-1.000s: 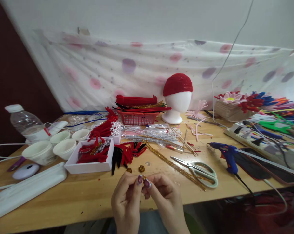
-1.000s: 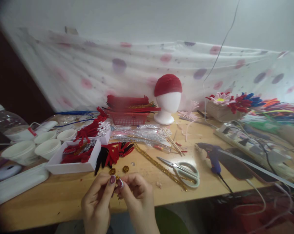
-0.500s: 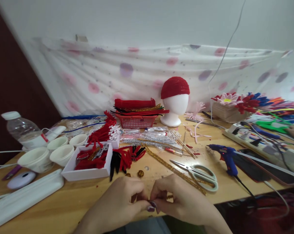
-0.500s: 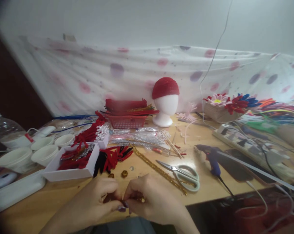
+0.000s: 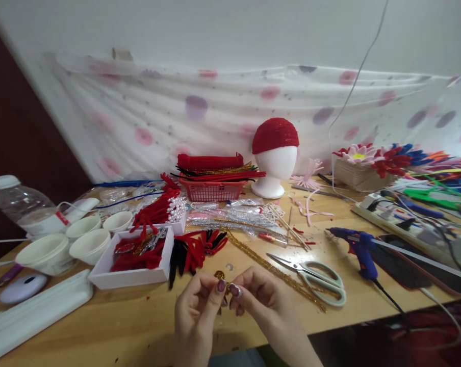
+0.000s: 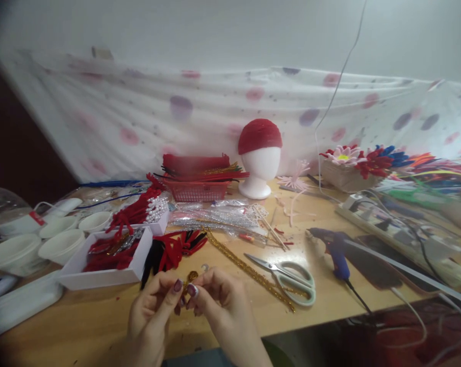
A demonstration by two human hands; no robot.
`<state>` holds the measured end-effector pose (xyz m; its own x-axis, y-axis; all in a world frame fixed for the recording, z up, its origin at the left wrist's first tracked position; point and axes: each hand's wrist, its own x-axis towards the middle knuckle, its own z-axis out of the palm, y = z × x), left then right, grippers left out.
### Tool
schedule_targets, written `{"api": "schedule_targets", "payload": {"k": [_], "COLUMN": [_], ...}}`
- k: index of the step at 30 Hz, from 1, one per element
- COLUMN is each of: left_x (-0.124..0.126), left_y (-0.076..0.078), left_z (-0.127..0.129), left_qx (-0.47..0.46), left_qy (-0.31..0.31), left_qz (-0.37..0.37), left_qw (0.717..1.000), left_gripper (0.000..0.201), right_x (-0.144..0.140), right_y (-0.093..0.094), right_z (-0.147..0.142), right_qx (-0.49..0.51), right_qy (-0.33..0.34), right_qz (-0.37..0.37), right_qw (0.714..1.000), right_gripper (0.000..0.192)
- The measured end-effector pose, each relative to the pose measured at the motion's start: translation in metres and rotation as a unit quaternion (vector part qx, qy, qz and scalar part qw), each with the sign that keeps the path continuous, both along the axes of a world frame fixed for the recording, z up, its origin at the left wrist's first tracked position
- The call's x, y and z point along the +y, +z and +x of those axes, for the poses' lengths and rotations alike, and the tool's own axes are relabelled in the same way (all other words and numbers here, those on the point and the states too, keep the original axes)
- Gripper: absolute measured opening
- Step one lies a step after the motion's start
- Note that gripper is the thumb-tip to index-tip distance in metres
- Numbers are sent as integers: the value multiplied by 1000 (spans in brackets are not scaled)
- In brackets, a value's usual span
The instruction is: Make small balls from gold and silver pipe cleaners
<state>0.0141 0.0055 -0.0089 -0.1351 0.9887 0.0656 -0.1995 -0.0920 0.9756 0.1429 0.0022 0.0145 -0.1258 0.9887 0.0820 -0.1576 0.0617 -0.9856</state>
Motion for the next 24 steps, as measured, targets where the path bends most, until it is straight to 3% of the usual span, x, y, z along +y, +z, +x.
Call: {"api": "schedule_targets", "payload": {"k": [3, 6, 9, 11, 14, 16, 19, 24], "left_x": [-5, -7, -2, 4, 14, 18, 20, 11], "left_y": [-14, -18, -6, 8, 26, 31, 29, 11], "left_z": [12, 9, -10, -26, -42, -46, -45, -20], "left_qx": [-79, -93, 43, 184, 341, 361, 310, 133], "left_qy": [50, 38, -72, -202, -260, -287, -291, -142], "left_qz": [-18, -42, -20, 32, 72, 94, 135, 126], "left_qw": [995, 994, 996, 961, 900, 882, 895, 973], "left_gripper": [45, 44, 39, 35, 30, 31, 36, 42], "right_x": [-2, -6, -7, -4, 3, 9, 16, 12], "right_y": [-12, -17, -4, 11, 28, 30, 24, 3], "right_z": [-10, -9, 6, 18, 31, 33, 27, 3], "right_qx": [29, 36, -40, -145, -255, -217, -53, 111], "right_qy": [-19, -16, 17, 60, 121, 168, 208, 81], "right_qz": [-12, -25, -7, 15, 26, -24, -116, -128], "right_qw": [999, 999, 999, 988, 959, 961, 970, 982], "right_gripper": [39, 41, 33, 19, 8, 7, 25, 42]}}
